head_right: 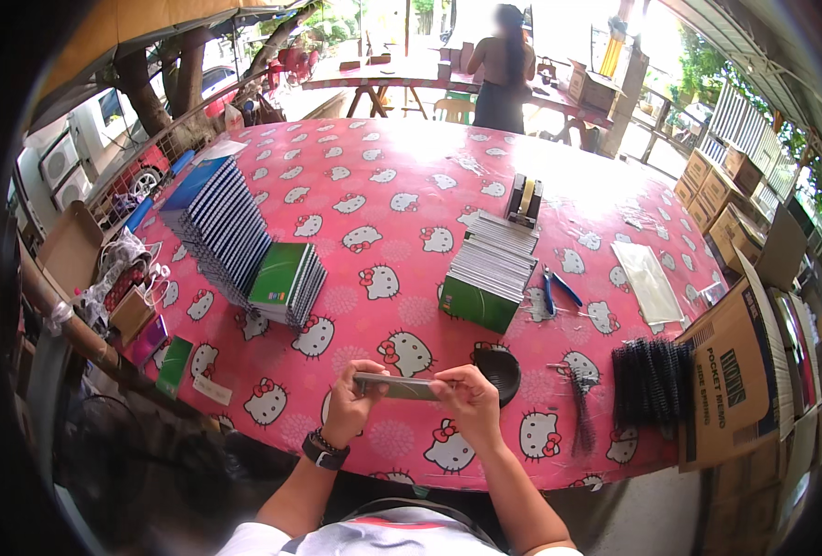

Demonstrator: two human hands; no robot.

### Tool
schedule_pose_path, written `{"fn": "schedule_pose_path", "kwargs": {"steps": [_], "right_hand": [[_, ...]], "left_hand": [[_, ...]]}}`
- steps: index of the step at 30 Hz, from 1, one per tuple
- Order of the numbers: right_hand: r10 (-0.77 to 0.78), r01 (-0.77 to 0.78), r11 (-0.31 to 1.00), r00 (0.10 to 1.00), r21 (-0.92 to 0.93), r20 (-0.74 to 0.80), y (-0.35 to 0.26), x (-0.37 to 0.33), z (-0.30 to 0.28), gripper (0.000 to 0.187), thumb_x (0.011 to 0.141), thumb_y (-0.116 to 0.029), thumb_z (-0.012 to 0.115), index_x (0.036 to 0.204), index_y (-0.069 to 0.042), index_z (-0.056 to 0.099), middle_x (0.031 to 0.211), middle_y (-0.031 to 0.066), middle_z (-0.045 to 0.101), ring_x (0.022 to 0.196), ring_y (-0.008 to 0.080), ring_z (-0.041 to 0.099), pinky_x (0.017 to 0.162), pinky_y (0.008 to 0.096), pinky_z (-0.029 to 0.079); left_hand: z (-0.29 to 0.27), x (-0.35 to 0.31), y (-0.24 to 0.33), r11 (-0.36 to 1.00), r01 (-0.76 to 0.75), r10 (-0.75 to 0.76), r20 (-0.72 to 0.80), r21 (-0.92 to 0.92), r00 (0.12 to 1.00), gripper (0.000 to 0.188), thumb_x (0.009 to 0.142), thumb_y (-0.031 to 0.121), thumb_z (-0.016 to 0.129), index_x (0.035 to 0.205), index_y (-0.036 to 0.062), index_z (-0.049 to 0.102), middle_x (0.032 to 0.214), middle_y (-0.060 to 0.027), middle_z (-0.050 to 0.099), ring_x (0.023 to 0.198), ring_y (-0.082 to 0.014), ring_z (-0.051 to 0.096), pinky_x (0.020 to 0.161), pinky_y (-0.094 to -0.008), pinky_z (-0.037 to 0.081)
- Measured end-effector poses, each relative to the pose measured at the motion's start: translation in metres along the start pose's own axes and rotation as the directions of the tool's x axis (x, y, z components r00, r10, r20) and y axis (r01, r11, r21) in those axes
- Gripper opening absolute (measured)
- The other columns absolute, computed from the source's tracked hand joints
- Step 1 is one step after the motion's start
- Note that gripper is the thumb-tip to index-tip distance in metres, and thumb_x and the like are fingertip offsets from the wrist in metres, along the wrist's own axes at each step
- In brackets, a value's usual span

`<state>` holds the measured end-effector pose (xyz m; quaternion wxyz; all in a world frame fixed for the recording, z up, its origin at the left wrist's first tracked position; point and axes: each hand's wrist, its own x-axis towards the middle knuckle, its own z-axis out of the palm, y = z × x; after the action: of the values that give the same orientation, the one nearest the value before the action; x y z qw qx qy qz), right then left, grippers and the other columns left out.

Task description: The person assembles small green and white notepads by hand. They insert a black plastic spiral binding through the pre-punched holes of a stack of pages and then place the completed notepad onto a growing stack.

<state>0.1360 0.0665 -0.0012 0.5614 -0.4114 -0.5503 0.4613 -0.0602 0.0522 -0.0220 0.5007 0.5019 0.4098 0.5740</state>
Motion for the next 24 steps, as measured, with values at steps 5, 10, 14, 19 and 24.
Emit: {"fn": "schedule_pose_path", "kwargs": {"steps": [5, 10, 14, 19, 24], "right_hand": [[0.081, -0.06, 0.985, 0.989, 0.159, -0.128, 0.015, -0.011, 0.02, 0.012, 0.09, -0.005, 0.061, 0.102, -0.005, 0.06, 0.085, -0.0016, 0.059, 0.077, 0.0039, 0.054, 0.068, 0.0178, 0.042], [0.038, -0.031, 0.997, 0.994, 0.065, -0.103, 0.011, -0.009, 0.02, 0.013, 0.089, -0.006, 0.062, 0.102, -0.005, 0.06, 0.084, -0.0007, 0.058, 0.076, 0.0055, 0.052, 0.069, 0.0199, 0.043], [0.062, -0.058, 0.993, 0.997, -0.099, 0.043, -0.001, -0.007, 0.002, 0.012, 0.087, -0.009, 0.065, 0.098, -0.004, 0.063, 0.079, 0.0029, 0.061, 0.072, 0.0075, 0.056, 0.064, 0.0223, 0.045], [-0.293, -0.058, 0.512, 0.926, -0.857, -0.237, -0.009, 0.01, -0.136, 0.02, 0.077, -0.013, 0.073, 0.093, -0.004, 0.065, 0.089, 0.0136, 0.063, 0.086, 0.0301, 0.058, 0.077, 0.0397, 0.047], [-0.138, -0.348, 0.234, 0.912, -0.908, -0.385, 0.013, -0.012, -0.193, 0.034, 0.07, -0.018, 0.079, 0.095, -0.001, 0.063, 0.093, 0.0133, 0.058, 0.092, 0.0319, 0.056, 0.08, 0.0409, 0.045]], "left_hand": [[0.013, -0.011, -0.021, 0.998, 0.041, -0.041, -0.012, -0.051, 0.999, 0.035, 0.083, -0.004, 0.061, 0.115, 0.0054, 0.051, 0.111, -0.0089, 0.059, 0.098, -0.0165, 0.06, 0.085, -0.0306, 0.049], [0.047, -0.016, 0.036, 0.38, -0.302, 0.531, 0.061, 0.874, 0.845, 0.052, 0.08, 0.004, 0.062, 0.13, 0.0071, 0.048, 0.123, -0.0106, 0.057, 0.104, -0.0253, 0.06, 0.105, -0.0431, 0.032], [0.045, -0.023, 0.019, 0.377, -0.457, 0.42, 0.291, 0.806, 0.86, 0.041, 0.075, 0.001, 0.062, 0.115, 0.0102, 0.064, 0.109, -0.0044, 0.065, 0.098, -0.021, 0.061, 0.098, -0.0407, 0.037], [0.037, -0.013, 0.022, 0.369, -0.58, 0.495, 0.374, 0.726, 0.784, 0.037, 0.071, -0.001, 0.063, 0.105, 0.0134, 0.068, 0.097, 0.0001, 0.067, 0.089, -0.0167, 0.061, 0.081, -0.0329, 0.043], [0.039, -0.007, 0.021, 0.407, -0.595, 0.505, 0.373, 0.693, 0.779, 0.039, 0.071, -0.001, 0.064, 0.106, 0.0152, 0.069, 0.096, 0.0015, 0.067, 0.088, -0.0167, 0.06, 0.081, -0.032, 0.042]]}}
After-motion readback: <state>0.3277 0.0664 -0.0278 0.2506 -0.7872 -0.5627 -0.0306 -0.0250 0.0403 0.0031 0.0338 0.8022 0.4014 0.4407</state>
